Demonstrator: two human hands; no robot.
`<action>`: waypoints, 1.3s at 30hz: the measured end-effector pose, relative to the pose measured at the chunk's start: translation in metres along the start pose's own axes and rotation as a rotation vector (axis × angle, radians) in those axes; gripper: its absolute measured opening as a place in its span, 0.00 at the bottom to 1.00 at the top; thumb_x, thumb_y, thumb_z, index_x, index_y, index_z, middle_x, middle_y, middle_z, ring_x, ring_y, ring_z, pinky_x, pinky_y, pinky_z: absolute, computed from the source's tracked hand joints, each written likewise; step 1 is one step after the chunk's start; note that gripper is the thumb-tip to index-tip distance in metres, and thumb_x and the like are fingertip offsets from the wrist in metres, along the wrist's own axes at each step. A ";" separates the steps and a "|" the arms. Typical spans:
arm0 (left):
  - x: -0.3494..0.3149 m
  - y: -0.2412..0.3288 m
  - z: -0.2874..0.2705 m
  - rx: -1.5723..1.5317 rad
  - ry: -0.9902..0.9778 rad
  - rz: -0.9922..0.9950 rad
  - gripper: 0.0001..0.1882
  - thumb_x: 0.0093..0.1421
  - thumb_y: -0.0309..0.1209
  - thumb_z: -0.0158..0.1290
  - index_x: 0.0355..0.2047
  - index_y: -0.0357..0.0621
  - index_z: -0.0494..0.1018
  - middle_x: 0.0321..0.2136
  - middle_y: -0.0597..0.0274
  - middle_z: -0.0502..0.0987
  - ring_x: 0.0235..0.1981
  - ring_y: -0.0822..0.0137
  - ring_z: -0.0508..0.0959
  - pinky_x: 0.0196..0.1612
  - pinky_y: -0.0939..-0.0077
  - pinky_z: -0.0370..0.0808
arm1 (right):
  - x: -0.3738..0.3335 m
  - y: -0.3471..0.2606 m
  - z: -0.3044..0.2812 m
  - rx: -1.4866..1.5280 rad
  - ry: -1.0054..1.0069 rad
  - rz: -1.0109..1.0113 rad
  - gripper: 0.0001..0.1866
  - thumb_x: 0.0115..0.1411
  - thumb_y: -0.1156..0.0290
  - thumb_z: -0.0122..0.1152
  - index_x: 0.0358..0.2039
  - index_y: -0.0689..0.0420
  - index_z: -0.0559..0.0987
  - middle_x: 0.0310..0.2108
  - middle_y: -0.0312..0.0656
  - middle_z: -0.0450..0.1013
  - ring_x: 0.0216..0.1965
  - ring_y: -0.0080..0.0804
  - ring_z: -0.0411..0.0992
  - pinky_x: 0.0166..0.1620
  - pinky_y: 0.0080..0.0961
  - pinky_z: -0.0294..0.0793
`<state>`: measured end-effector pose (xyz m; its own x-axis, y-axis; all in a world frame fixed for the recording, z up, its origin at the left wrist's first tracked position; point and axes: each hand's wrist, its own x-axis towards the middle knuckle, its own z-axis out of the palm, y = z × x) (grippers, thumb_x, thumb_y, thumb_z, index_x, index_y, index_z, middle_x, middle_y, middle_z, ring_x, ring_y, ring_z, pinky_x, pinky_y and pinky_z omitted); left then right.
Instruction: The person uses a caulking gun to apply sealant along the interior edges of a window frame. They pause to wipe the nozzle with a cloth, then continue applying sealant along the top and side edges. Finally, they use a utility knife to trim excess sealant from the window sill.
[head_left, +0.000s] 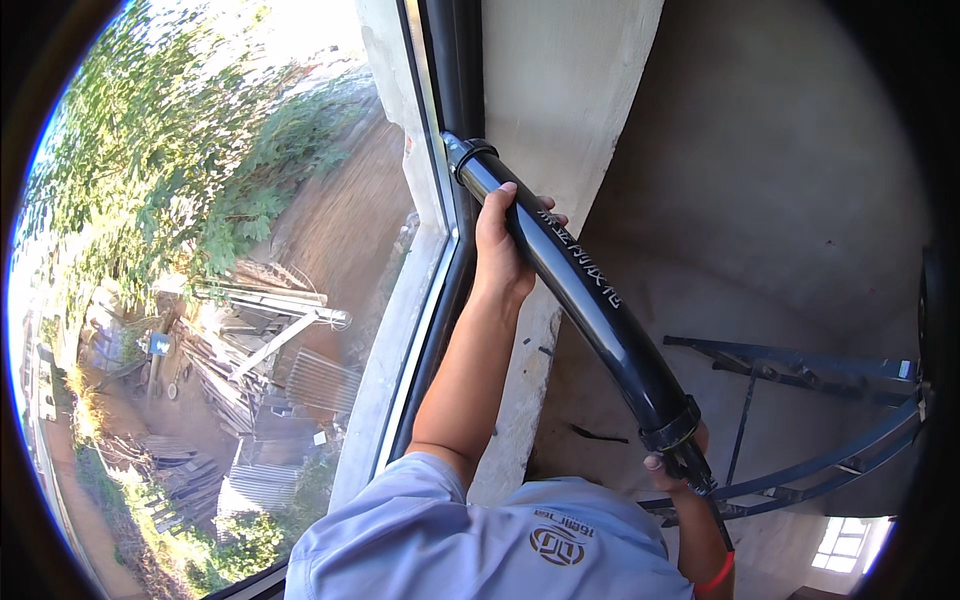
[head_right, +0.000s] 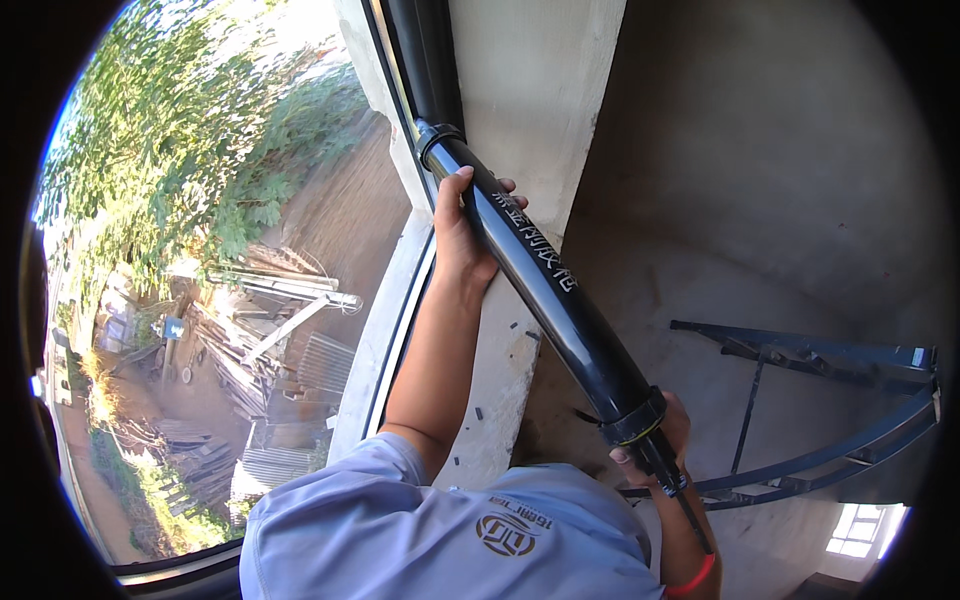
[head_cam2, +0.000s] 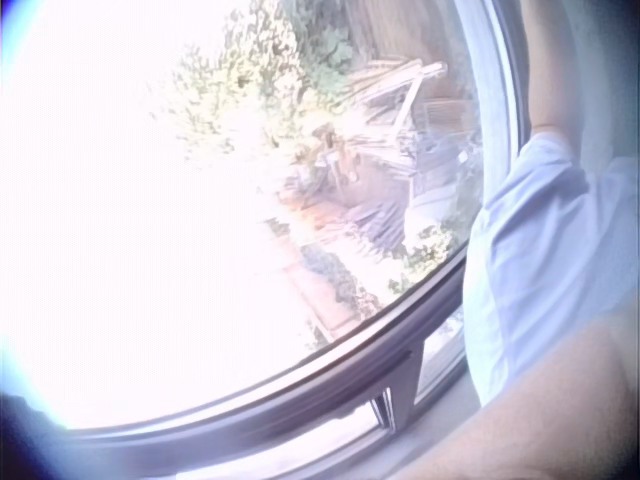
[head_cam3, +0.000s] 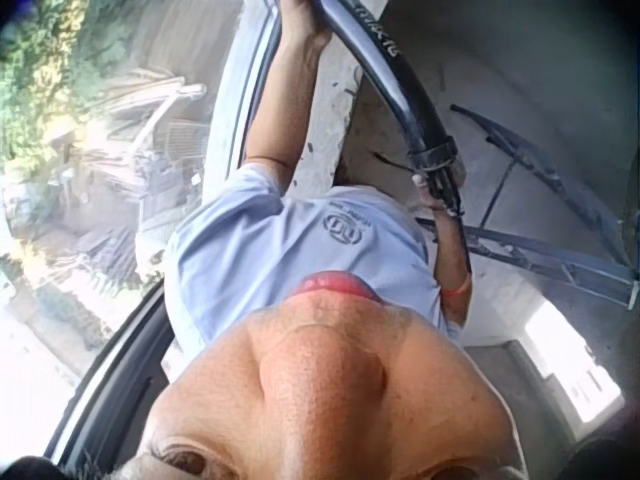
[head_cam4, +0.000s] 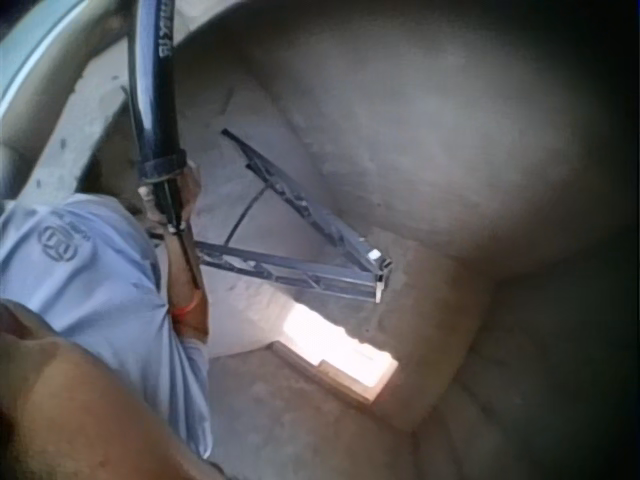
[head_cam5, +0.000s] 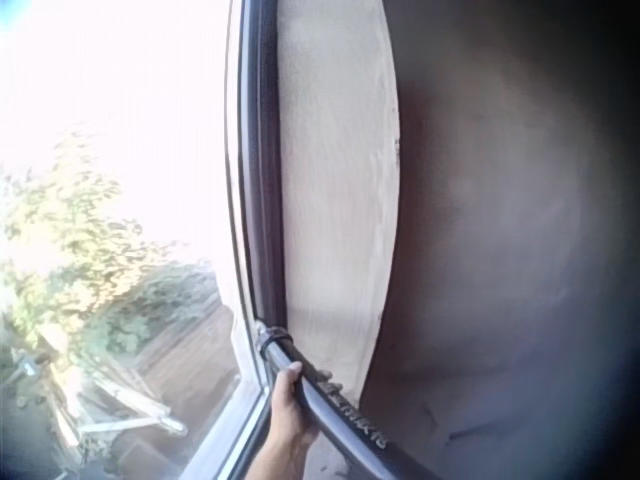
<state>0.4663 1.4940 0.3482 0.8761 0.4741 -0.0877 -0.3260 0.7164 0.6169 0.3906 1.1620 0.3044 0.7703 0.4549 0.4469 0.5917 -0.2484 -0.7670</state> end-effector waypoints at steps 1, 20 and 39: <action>-0.001 -0.002 -0.002 -0.004 0.014 -0.005 0.31 0.60 0.52 0.54 0.49 0.37 0.64 0.36 0.52 0.76 0.37 0.57 0.81 0.34 0.60 0.81 | -0.001 0.002 0.002 0.003 0.008 -0.006 0.34 0.49 0.36 0.73 0.38 0.56 0.78 0.32 0.35 0.78 0.33 0.33 0.77 0.38 0.29 0.74; 0.013 -0.061 -0.070 -0.066 0.156 -0.114 0.23 0.59 0.47 0.52 0.41 0.39 0.68 0.32 0.54 0.77 0.31 0.57 0.80 0.34 0.62 0.79 | -0.038 0.081 0.015 0.173 -0.124 0.134 0.28 0.50 0.49 0.75 0.39 0.58 0.76 0.33 0.40 0.77 0.33 0.34 0.76 0.37 0.30 0.73; 0.027 -0.122 -0.141 -0.088 0.274 -0.237 0.24 0.60 0.47 0.51 0.45 0.40 0.65 0.33 0.53 0.76 0.34 0.55 0.80 0.34 0.60 0.78 | -0.053 0.156 0.036 -0.144 -0.097 -0.292 0.23 0.51 0.55 0.76 0.27 0.58 0.72 0.25 0.43 0.68 0.28 0.45 0.71 0.35 0.41 0.72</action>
<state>0.4796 1.4917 0.1605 0.8074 0.4006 -0.4331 -0.1654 0.8584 0.4856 0.4337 1.1301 0.1444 0.5412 0.6021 0.5871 0.8169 -0.2107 -0.5369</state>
